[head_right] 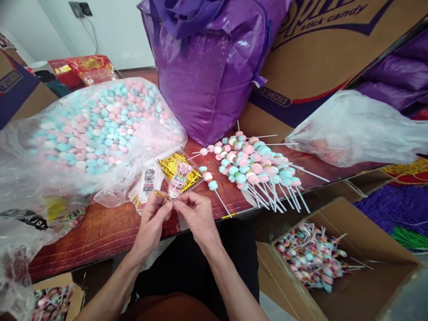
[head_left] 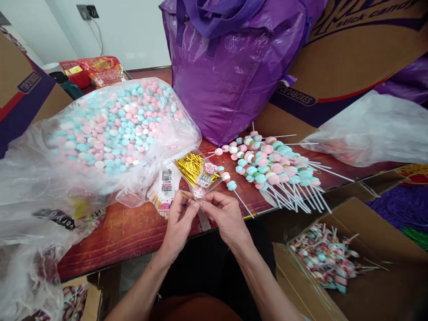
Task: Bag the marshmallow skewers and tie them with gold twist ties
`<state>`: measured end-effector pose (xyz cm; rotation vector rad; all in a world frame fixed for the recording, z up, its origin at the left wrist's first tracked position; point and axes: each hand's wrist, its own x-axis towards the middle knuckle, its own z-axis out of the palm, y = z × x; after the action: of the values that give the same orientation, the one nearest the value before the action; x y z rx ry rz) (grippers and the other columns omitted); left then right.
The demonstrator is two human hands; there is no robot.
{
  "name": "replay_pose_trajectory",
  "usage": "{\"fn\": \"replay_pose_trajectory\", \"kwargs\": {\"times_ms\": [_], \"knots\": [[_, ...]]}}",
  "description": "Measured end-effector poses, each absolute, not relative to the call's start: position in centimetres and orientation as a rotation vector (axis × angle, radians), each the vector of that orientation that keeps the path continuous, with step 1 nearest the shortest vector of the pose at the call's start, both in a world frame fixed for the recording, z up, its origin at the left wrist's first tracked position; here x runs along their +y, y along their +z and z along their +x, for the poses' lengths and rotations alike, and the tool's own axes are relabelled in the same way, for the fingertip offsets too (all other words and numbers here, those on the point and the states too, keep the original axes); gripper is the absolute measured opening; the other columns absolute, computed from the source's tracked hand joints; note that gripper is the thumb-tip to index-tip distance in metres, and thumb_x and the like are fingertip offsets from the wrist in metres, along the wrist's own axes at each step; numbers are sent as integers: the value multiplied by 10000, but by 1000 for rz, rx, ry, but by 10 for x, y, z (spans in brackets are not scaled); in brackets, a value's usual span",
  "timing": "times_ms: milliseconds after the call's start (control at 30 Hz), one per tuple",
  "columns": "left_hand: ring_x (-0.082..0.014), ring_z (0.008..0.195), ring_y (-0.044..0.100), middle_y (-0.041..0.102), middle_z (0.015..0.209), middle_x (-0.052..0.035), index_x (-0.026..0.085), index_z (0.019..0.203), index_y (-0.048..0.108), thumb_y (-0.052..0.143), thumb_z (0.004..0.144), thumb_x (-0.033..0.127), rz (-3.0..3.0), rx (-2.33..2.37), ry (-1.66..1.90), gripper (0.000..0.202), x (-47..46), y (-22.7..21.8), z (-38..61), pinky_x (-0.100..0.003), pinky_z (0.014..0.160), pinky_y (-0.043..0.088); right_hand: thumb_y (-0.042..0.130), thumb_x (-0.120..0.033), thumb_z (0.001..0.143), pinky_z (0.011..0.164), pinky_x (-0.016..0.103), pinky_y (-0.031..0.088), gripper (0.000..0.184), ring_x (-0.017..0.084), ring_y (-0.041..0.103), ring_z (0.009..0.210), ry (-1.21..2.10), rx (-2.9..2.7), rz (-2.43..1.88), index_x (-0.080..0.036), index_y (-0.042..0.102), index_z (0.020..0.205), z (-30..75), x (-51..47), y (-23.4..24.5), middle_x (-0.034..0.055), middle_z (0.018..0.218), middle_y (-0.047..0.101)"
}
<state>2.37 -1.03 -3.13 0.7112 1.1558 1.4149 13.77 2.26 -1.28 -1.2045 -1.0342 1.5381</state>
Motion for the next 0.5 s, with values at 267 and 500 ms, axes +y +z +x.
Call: {"fn": "replay_pose_trajectory", "kwargs": {"times_ms": [267, 500], "knots": [[-16, 456, 208, 423, 564, 76, 152, 777, 539, 828, 724, 299, 287, 808, 1197, 329, -4, -10, 10, -117, 414, 174, 616, -292, 900, 687, 249, 450, 122, 130, 522, 708, 1425, -1294, -1033, -191, 620, 830, 141, 10, -14, -14, 767, 579], [-21, 439, 121, 329, 513, 112, 154, 833, 519, 843, 707, 320, 185, 604, 880, 385, -10, 1, -4, -114, 371, 80, 513, -272, 960, 787, 302, 474, 65, 174, 555, 841, 1322, -1747, -958, -215, 539, 945, 154, 16, 1, 22, 895, 583]]}}
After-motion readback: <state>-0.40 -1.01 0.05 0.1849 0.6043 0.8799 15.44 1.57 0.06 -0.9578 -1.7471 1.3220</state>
